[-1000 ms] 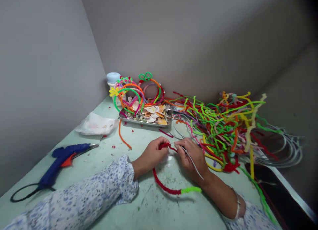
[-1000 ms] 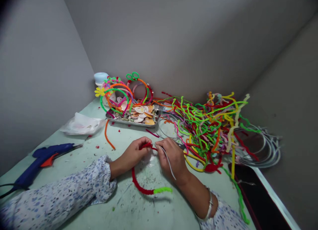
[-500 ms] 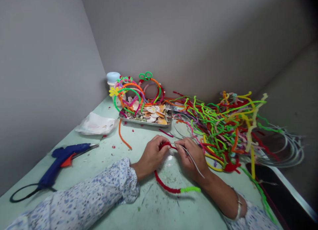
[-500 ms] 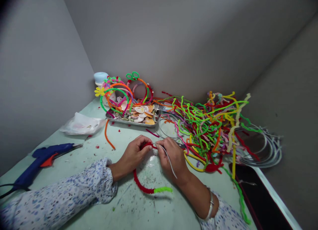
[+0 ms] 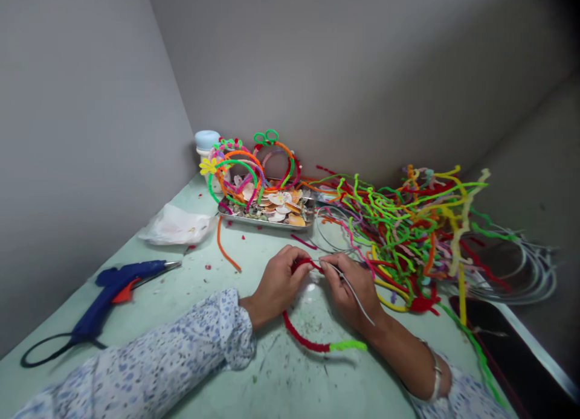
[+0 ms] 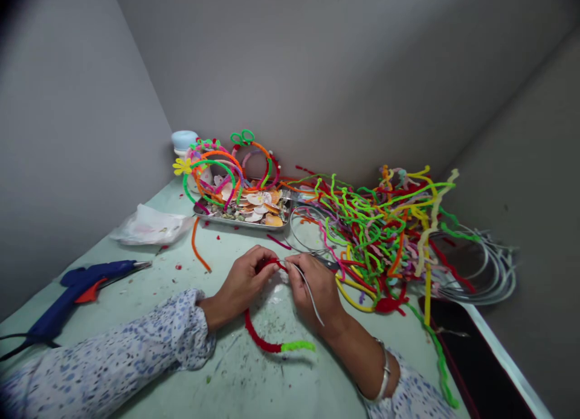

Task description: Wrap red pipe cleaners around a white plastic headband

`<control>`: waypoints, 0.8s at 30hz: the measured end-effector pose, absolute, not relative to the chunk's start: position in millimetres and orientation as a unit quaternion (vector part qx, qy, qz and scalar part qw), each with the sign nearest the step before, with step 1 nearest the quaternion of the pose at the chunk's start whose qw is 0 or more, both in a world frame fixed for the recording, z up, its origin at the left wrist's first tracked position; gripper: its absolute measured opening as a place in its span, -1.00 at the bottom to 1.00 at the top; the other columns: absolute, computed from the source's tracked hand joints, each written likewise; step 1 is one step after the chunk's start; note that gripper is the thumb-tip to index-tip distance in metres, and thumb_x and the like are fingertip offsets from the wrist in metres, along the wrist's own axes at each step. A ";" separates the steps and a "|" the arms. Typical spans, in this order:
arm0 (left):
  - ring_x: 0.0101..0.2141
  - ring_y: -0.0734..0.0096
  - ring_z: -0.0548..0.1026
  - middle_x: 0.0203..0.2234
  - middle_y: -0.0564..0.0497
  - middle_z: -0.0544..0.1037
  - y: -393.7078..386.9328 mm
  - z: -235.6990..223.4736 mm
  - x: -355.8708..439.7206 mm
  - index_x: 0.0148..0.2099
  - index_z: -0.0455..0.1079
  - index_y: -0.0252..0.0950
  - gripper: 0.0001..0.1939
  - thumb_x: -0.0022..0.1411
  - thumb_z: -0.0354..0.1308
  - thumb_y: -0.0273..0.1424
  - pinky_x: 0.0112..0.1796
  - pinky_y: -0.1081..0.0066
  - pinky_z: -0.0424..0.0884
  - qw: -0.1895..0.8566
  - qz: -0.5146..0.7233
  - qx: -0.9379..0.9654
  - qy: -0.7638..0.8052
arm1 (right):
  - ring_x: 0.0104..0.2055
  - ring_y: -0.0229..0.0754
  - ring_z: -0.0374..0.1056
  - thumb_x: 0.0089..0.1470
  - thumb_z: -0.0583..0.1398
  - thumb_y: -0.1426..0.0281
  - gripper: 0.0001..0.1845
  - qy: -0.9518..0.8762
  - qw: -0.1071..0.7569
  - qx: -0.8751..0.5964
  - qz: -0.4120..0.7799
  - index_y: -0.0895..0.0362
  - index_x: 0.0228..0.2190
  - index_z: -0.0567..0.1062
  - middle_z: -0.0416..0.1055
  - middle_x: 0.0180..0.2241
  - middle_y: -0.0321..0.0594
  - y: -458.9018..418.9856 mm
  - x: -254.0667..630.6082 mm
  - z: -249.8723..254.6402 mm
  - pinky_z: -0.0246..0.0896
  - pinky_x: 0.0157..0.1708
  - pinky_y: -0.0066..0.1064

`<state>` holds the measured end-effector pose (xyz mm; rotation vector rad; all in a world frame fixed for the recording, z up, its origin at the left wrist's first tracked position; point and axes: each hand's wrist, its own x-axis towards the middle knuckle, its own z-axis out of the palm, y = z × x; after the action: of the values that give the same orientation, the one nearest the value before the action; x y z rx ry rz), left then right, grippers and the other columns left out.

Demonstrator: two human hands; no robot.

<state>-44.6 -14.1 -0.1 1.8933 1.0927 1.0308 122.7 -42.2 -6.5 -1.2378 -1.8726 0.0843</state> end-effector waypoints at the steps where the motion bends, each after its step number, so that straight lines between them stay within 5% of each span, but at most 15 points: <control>1: -0.32 0.43 0.38 -0.38 0.04 0.42 -13.9 -0.3 -44.7 -0.29 0.38 -0.29 -0.93 0.19 0.08 -0.44 -0.26 0.43 0.28 0.350 0.397 0.735 0.425 | -0.32 -0.20 0.42 0.19 0.07 0.42 -0.88 -0.751 0.432 -0.498 0.035 0.14 -0.30 0.41 0.47 -0.39 -0.21 -42.1 122.2 -6.3 0.26 -0.29 -0.42; 24: -0.33 0.41 0.36 -0.40 0.03 0.40 -19.3 5.1 -45.8 -0.31 0.37 -0.29 -0.88 0.21 0.01 -0.47 -0.28 0.43 0.27 0.326 0.405 0.743 0.421 | -0.38 -0.21 0.46 0.17 0.09 0.36 -0.84 -0.731 0.434 -0.517 0.102 0.10 -0.30 0.46 0.53 -0.40 -0.25 -46.8 118.6 1.4 0.29 -0.35 -0.45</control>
<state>-45.8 -19.3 5.1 1.9484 1.1041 1.0602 118.6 -46.8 1.4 -1.2869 -1.8216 0.2545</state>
